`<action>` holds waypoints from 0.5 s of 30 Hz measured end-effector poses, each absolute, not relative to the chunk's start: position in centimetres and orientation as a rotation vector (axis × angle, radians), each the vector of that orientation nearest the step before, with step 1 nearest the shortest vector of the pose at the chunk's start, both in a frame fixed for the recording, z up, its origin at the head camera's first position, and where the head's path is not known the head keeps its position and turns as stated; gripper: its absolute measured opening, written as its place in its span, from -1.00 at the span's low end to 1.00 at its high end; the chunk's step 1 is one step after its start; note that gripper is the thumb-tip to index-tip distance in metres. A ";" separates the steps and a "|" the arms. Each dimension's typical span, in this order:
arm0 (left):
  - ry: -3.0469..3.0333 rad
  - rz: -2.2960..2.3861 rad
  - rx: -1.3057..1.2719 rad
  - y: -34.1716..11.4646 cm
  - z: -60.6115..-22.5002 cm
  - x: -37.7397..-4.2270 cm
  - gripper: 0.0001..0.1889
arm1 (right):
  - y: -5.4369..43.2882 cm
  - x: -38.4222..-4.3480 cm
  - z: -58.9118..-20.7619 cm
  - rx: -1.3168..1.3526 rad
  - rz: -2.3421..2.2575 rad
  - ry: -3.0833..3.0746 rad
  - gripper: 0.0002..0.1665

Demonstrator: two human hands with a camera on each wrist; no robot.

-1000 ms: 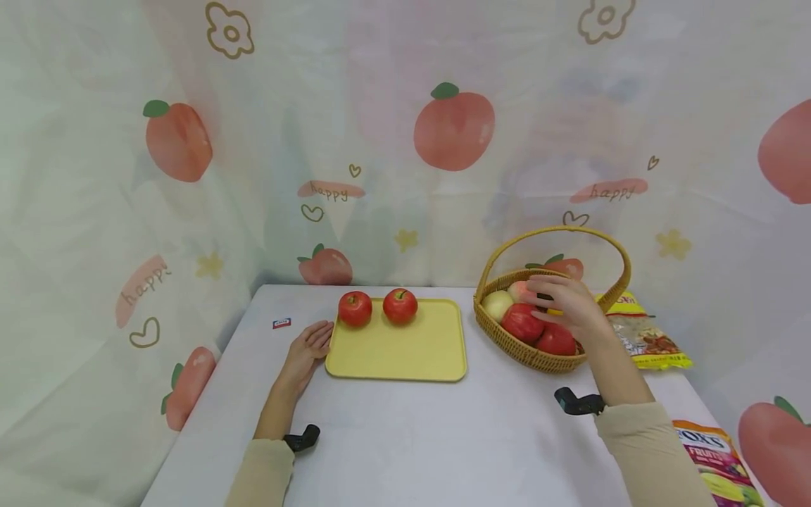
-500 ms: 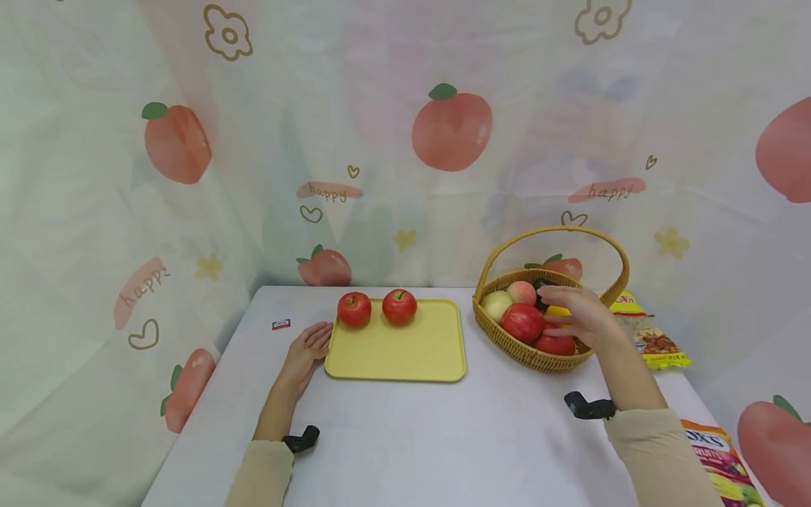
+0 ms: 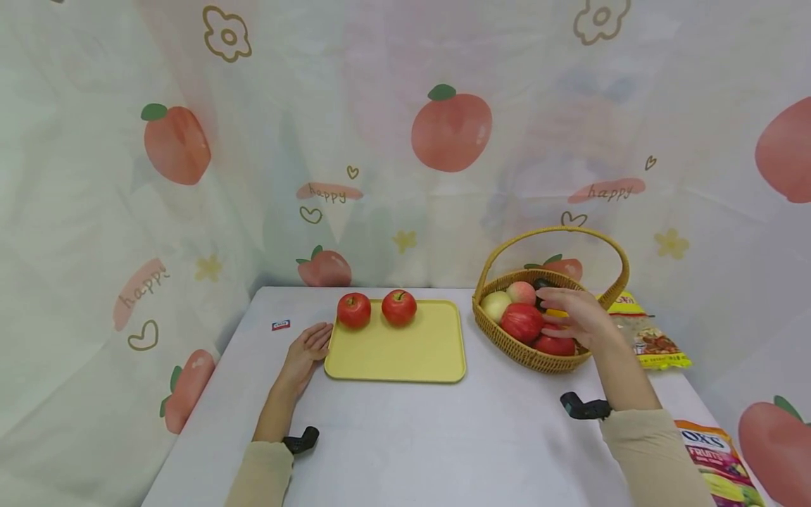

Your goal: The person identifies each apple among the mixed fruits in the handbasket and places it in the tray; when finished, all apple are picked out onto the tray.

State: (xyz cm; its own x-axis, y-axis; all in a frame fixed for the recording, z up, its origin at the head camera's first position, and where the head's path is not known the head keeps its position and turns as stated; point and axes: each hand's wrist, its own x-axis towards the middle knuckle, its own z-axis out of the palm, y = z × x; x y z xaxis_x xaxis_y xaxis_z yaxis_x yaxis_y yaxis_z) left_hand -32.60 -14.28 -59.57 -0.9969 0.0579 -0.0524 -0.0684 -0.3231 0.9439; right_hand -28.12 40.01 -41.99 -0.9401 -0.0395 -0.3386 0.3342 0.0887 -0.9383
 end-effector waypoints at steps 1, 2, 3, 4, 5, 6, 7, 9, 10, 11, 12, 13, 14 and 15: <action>1.779 2.494 -0.009 -14.3 -59.6 -32.6 -0.30 | 40.1 -28.1 -42.0 0.308 -1.930 2.090 -0.90; 1.779 2.496 -0.004 -14.3 -59.6 -32.6 -0.30 | 40.1 -28.2 -42.1 0.320 -1.932 2.088 -0.89; 1.784 2.493 -0.005 -14.3 -59.5 -32.6 -0.29 | 40.2 -28.2 -42.2 0.324 -1.932 2.085 -0.87; 1.782 2.494 -0.005 -14.3 -59.5 -32.5 -0.29 | 40.2 -28.2 -42.2 0.326 -1.934 2.083 -0.81; 1.784 2.492 -0.008 -14.3 -59.5 -32.5 -0.29 | 40.2 -28.3 -42.3 0.330 -1.938 2.084 -0.72; 1.787 2.488 -0.009 -14.3 -59.5 -32.5 -0.29 | 40.2 -28.3 -42.4 0.328 -1.938 2.085 -0.61; 1.785 2.489 -0.010 -14.3 -59.5 -32.5 -0.28 | 40.2 -28.4 -42.5 0.329 -1.936 2.090 -0.51; 1.785 2.490 -0.023 -14.3 -59.4 -32.5 -0.28 | 40.2 -28.5 -42.7 0.326 -1.923 2.117 -0.36; 1.783 2.491 -0.022 -14.3 -59.4 -32.5 -0.28 | 40.2 -28.6 -42.9 0.328 -1.914 2.134 -0.33; 1.786 2.489 -0.017 -14.2 -59.4 -32.5 -0.28 | 40.2 -28.7 -43.0 0.329 -1.906 2.150 -0.31; 1.783 2.492 -0.018 -14.2 -59.4 -32.5 -0.28 | 40.2 -28.8 -43.2 0.326 -1.900 2.161 -0.30; 1.779 2.495 -0.024 -14.2 -59.4 -32.5 -0.28 | 40.2 -28.9 -43.4 0.327 -1.898 2.168 -0.30; 1.779 2.494 -0.023 -14.2 -59.4 -32.5 -0.28 | 40.3 -29.0 -43.6 0.324 -1.897 2.173 -0.30; 1.781 2.492 -0.025 -14.1 -59.4 -32.5 -0.28 | 40.3 -29.0 -43.8 0.319 -1.904 2.168 -0.30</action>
State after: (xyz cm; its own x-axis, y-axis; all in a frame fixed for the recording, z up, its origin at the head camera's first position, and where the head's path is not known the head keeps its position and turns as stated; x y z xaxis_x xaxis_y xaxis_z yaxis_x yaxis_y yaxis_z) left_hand -32.46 -14.14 -59.35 -0.9968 0.0541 -0.0589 -0.0733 -0.3220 0.9439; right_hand -29.02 40.33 -43.76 -0.9477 0.0063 -0.3190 0.3171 0.1282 -0.9397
